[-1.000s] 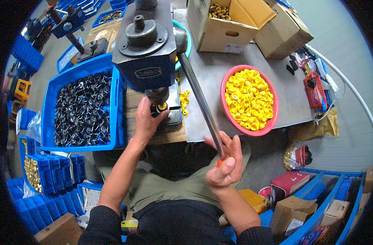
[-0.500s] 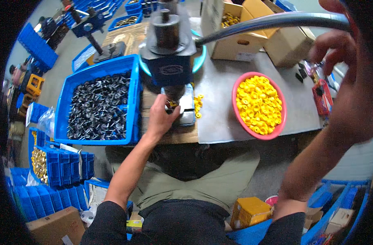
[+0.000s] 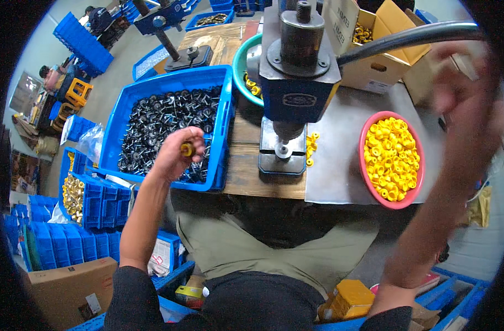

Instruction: The person assembles small metal pins and yellow plastic caps by hand, pressing them together using a manual press machine.

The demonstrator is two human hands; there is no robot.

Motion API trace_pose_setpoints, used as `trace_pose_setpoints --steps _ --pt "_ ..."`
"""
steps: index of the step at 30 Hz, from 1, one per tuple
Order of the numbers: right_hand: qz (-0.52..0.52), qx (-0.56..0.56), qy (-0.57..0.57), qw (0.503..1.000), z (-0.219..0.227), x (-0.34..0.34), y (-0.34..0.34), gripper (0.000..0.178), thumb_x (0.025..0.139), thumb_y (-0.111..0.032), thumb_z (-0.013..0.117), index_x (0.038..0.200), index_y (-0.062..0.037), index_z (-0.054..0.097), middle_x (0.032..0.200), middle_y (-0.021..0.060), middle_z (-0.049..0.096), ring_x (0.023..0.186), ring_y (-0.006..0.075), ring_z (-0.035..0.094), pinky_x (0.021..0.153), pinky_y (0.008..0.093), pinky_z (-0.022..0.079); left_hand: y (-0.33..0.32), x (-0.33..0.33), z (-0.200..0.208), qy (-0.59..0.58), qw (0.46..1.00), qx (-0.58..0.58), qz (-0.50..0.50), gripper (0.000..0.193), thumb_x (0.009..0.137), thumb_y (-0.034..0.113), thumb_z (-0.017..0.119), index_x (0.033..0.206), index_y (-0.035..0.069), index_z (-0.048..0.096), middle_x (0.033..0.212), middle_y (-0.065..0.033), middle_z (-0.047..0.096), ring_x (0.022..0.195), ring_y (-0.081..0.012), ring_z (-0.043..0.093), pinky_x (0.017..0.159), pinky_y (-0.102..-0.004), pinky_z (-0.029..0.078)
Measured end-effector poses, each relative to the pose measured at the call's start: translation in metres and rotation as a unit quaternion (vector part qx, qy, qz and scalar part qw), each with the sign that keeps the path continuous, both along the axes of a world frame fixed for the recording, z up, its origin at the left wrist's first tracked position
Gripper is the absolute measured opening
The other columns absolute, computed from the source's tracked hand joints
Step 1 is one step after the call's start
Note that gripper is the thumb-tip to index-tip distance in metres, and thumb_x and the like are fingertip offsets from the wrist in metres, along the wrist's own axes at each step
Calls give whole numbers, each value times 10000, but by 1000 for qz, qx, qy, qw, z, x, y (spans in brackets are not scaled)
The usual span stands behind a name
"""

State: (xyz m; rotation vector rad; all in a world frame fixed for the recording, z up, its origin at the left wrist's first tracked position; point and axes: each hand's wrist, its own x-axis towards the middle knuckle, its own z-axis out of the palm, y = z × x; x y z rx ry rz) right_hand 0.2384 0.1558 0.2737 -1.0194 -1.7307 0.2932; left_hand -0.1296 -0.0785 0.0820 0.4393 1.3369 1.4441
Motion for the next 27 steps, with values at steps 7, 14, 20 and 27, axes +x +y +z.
trace_pose_setpoints --steps 7,14,20,27 --pt "184 -106 -174 962 -290 -30 -19 334 849 -15 631 1180 -4 593 1115 181 582 968 315 626 734 357 554 -33 -125 -54 746 651 -131 -43 205 846 127 716 1047 88 707 842 -78 626 759 -235 632 679 -365 512" --pt "163 -123 -177 963 -316 -43 -20 179 856 -21 636 1035 -8 643 970 133 632 795 291 656 714 365 543 -40 -134 -57 725 648 -140 -187 128 820 136 704 938 104 666 937 -98 605 907 -330 637 763 -434 516" --pt "126 -159 -174 964 -310 -40 -20 170 835 -94 693 995 -47 663 966 120 650 833 285 672 700 378 536 -25 -111 -20 685 711 -95 -128 121 848 104 688 943 43 644 939 -112 629 857 -320 643 722 -410 518" --pt "126 -153 -127 972 -320 -49 -19 103 845 -125 697 900 -37 702 897 125 679 804 287 676 712 381 527 -9 11 6 323 946 10 11 136 960 45 524 1075 60 597 775 2 589 563 -45 502 463 -185 382"
